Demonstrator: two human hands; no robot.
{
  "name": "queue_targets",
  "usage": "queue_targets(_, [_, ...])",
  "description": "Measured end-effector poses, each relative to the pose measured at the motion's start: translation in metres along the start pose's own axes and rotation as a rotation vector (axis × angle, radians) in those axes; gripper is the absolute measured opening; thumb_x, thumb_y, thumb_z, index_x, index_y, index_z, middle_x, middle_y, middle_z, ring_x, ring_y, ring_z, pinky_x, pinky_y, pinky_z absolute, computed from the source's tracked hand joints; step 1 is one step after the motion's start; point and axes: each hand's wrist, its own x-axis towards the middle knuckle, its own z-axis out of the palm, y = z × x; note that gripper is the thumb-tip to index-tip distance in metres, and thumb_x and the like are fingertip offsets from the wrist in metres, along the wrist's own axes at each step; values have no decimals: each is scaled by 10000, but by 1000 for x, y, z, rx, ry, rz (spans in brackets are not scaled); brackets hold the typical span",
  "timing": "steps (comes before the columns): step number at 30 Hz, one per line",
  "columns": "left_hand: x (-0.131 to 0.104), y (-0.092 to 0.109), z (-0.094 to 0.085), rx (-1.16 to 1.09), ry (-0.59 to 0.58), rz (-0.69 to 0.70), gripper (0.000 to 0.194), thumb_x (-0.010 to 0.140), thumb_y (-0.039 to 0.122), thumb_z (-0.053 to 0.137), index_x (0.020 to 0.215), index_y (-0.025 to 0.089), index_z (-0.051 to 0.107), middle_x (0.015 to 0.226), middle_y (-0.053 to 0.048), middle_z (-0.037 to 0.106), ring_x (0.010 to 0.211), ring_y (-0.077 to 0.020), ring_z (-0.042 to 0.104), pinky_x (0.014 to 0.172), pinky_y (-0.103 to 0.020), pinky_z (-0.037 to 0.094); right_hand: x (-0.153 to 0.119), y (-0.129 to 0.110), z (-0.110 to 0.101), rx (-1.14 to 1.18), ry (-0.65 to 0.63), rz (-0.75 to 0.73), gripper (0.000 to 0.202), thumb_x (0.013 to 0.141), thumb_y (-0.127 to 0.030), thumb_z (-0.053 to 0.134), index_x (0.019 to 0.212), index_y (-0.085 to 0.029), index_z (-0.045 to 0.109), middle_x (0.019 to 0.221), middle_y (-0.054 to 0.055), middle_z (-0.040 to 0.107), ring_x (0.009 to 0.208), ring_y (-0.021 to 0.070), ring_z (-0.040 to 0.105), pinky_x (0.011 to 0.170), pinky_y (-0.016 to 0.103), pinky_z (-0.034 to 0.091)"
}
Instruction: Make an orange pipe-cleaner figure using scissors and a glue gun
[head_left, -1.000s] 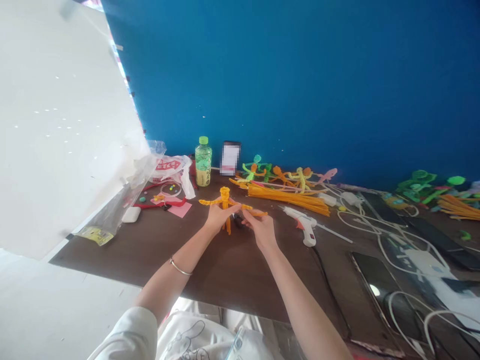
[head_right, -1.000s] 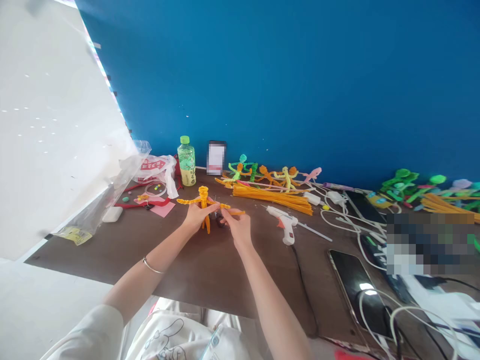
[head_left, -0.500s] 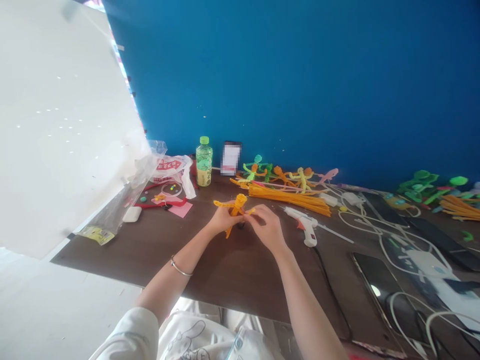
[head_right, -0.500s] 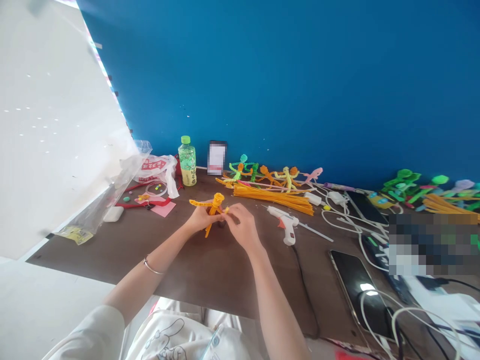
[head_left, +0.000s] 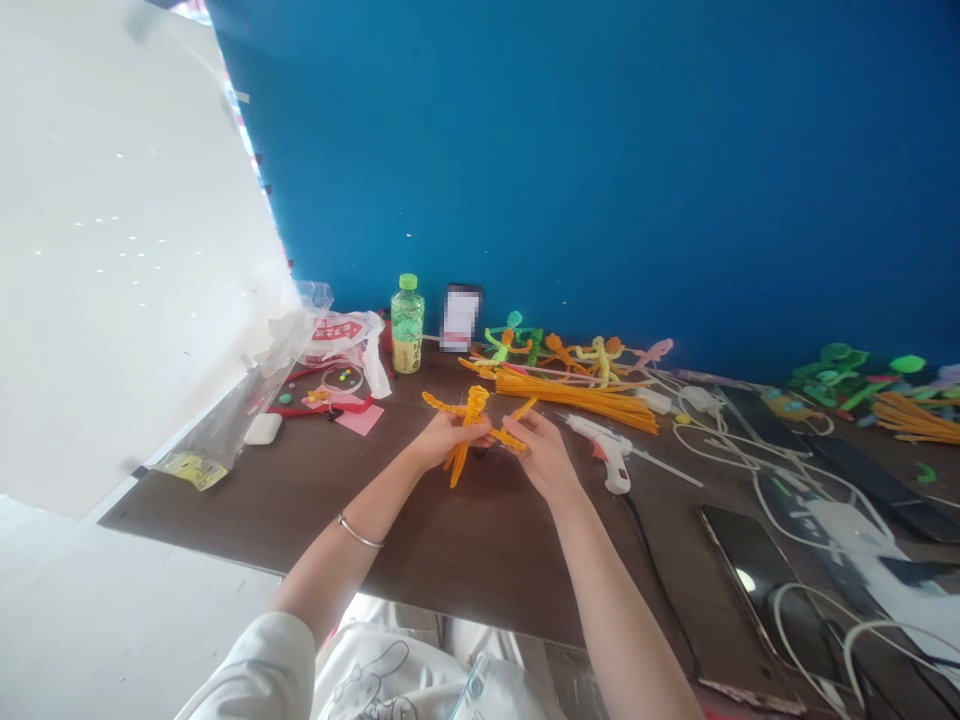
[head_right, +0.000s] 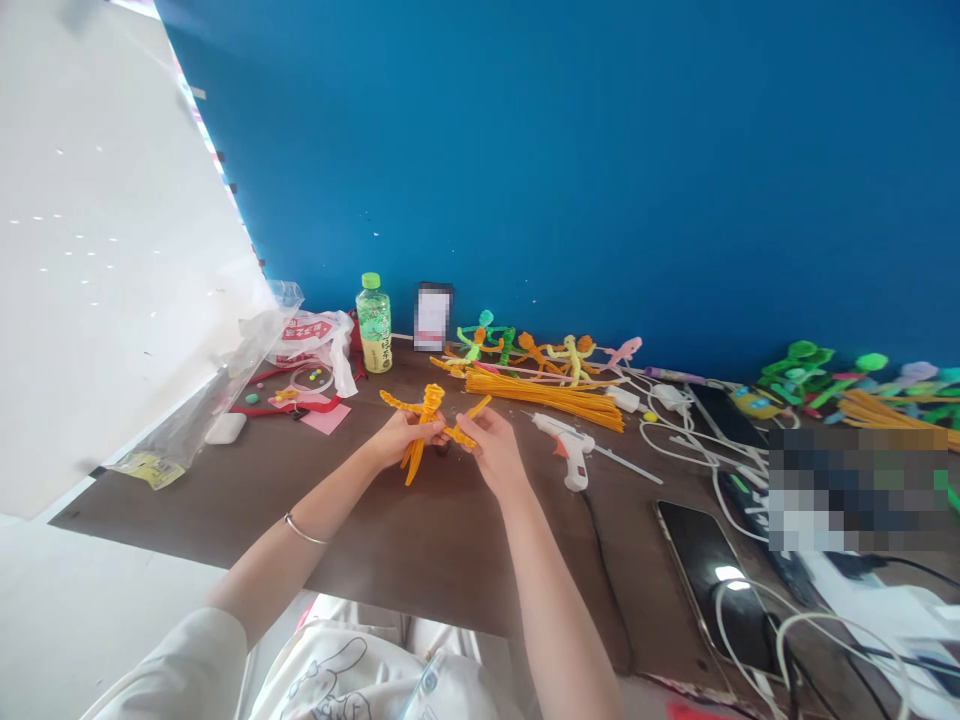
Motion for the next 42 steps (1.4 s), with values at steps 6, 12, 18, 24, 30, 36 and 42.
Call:
queue_targets(6, [0, -4, -2, -113, 12, 20, 230, 591, 211, 743, 744, 110, 604, 627, 9, 569, 595, -65, 545, 612, -201, 418, 4, 13, 8, 384, -68, 310, 112, 650, -131, 681, 651, -143, 570, 590, -30, 531, 392, -4, 405, 310, 59, 325])
queue_targets(12, [3, -6, -1, -230, 162, 91, 220, 591, 224, 741, 723, 126, 595, 624, 26, 545, 567, -49, 509, 599, -192, 408, 2, 25, 19, 382, 3, 239, 113, 652, -201, 703, 676, -171, 597, 584, -26, 590, 451, 30, 508, 385, 84, 431])
queue_targets(18, [5, -7, 2, -203, 324, 133, 227, 564, 232, 749, 700, 131, 598, 612, 27, 550, 558, -51, 508, 589, -188, 417, -3, 36, 23, 158, 137, 73, 216, 555, -297, 758, 677, -163, 642, 565, -13, 604, 456, 72, 538, 409, 166, 428])
queue_targets(24, [5, -9, 3, -92, 364, 189, 271, 541, 264, 754, 717, 136, 592, 671, -1, 604, 634, -106, 574, 679, -250, 453, 0, 43, 19, -28, 165, -16, 276, 609, -398, 687, 754, -164, 666, 575, -6, 569, 437, 85, 479, 403, 218, 375])
queue_targets(30, [2, -10, 8, 20, 481, 276, 242, 570, 308, 733, 699, 147, 608, 656, 3, 598, 626, -109, 568, 624, -237, 447, -10, 35, 25, -657, 219, -318, 349, 800, -456, 449, 700, -169, 620, 610, 23, 583, 527, 148, 520, 510, 263, 386])
queue_targets(36, [0, -8, 12, 312, 564, 331, 216, 594, 343, 703, 682, 156, 642, 644, -5, 602, 597, -116, 550, 584, -240, 442, -16, 32, 26, -1199, 110, -596, 282, 867, -262, 315, 737, -189, 554, 702, 54, 605, 622, 179, 551, 592, 278, 390])
queue_targets(42, [2, -8, 11, 194, 569, 289, 224, 584, 331, 714, 692, 157, 624, 650, -12, 604, 611, -119, 569, 595, -240, 457, -11, 28, 18, -1113, 189, -678, 134, 816, -207, 389, 807, -195, 523, 796, 68, 601, 706, 190, 569, 661, 307, 440])
